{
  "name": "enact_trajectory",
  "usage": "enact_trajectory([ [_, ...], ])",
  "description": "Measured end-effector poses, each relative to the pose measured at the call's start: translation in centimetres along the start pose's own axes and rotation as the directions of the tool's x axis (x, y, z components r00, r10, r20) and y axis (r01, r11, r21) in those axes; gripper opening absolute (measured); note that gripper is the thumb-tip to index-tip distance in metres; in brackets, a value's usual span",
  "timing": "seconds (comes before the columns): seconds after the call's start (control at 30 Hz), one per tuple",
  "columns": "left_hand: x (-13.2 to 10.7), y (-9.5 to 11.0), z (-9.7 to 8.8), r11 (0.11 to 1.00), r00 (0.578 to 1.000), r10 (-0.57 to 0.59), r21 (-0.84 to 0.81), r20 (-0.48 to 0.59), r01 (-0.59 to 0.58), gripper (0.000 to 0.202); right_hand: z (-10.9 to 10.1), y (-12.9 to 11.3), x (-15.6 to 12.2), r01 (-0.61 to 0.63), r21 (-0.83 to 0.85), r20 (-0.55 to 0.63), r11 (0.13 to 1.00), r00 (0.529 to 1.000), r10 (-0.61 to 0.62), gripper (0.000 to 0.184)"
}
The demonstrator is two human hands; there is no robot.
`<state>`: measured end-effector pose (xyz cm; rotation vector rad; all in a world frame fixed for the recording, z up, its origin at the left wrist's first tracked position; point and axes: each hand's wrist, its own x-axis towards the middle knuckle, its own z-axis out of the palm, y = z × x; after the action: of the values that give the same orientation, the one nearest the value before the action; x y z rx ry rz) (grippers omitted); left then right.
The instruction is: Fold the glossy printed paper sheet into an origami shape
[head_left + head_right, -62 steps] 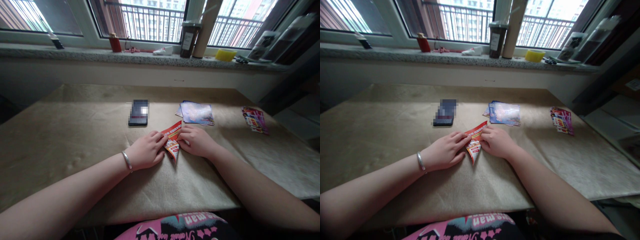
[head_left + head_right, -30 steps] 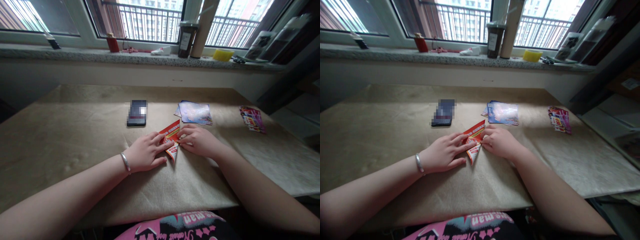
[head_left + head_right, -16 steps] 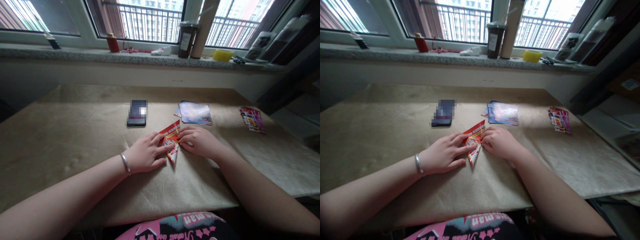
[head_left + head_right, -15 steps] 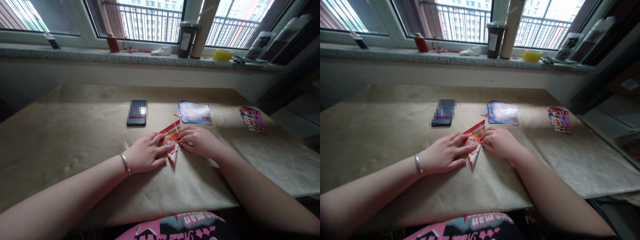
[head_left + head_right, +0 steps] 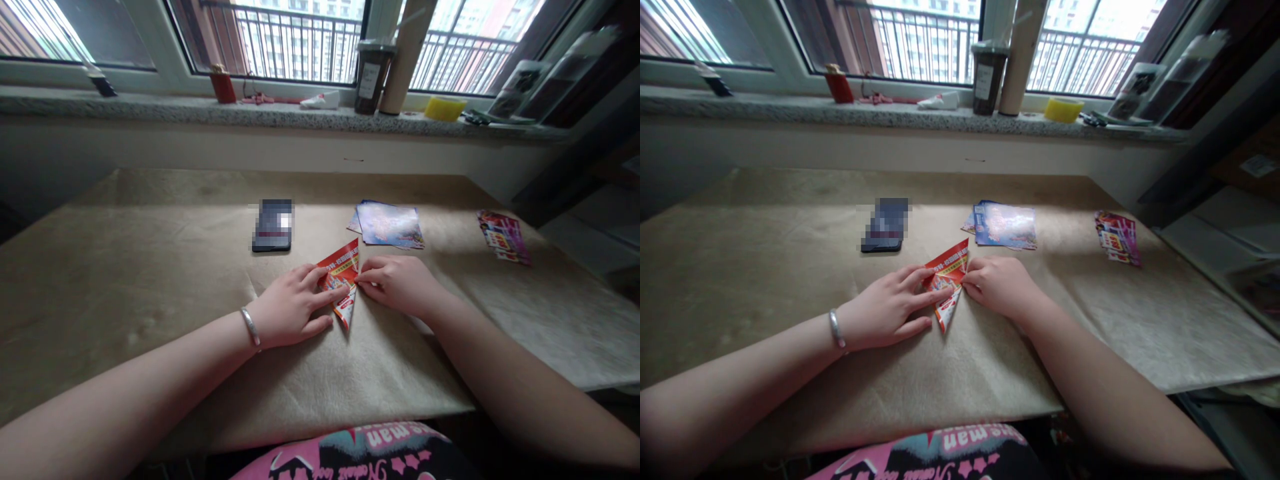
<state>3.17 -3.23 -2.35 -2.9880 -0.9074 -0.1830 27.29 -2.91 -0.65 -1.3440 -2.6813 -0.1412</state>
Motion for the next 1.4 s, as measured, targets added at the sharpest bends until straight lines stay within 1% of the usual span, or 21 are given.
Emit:
enact_trajectory([
  [0.3,0.0,0.0,0.2,1.0,1.0,0.003,-0.005,-0.016,-0.003,0.05,0.6,0.4,0.0,-0.103,0.021,-0.001,0.994,0.995,0.103,0.026],
  [0.53,0.1,0.0,0.2,1.0,1.0,0.005,-0.003,-0.013,-0.005,0.05,0.8,-0.1,0.2,-0.177,0.012,-0.004,0.984,0.984,0.177,0.028],
  [0.77,0.0,0.0,0.1,1.0,1.0,0.001,-0.024,-0.01,-0.001,0.05,0.6,-0.4,0.2,-0.208,-0.04,0.005,0.977,0.978,0.209,0.029],
  [1.0,0.0,0.0,0.2,0.999,1.0,-0.002,-0.033,-0.024,0.001,0.05,1.0,-0.3,0.3,-0.251,-0.072,-0.003,0.965,0.968,0.251,0.03],
  [1.23,0.1,0.0,0.1,1.0,1.0,-0.006,-0.026,-0.001,0.006,0.051,1.1,-0.3,0.6,-0.279,-0.099,-0.017,0.955,0.96,0.278,0.034],
  [1.4,0.1,0.1,0.2,0.999,1.0,-0.01,-0.041,-0.008,0.01,0.052,1.5,-0.3,0.7,-0.326,-0.121,-0.024,0.938,0.945,0.326,0.033],
])
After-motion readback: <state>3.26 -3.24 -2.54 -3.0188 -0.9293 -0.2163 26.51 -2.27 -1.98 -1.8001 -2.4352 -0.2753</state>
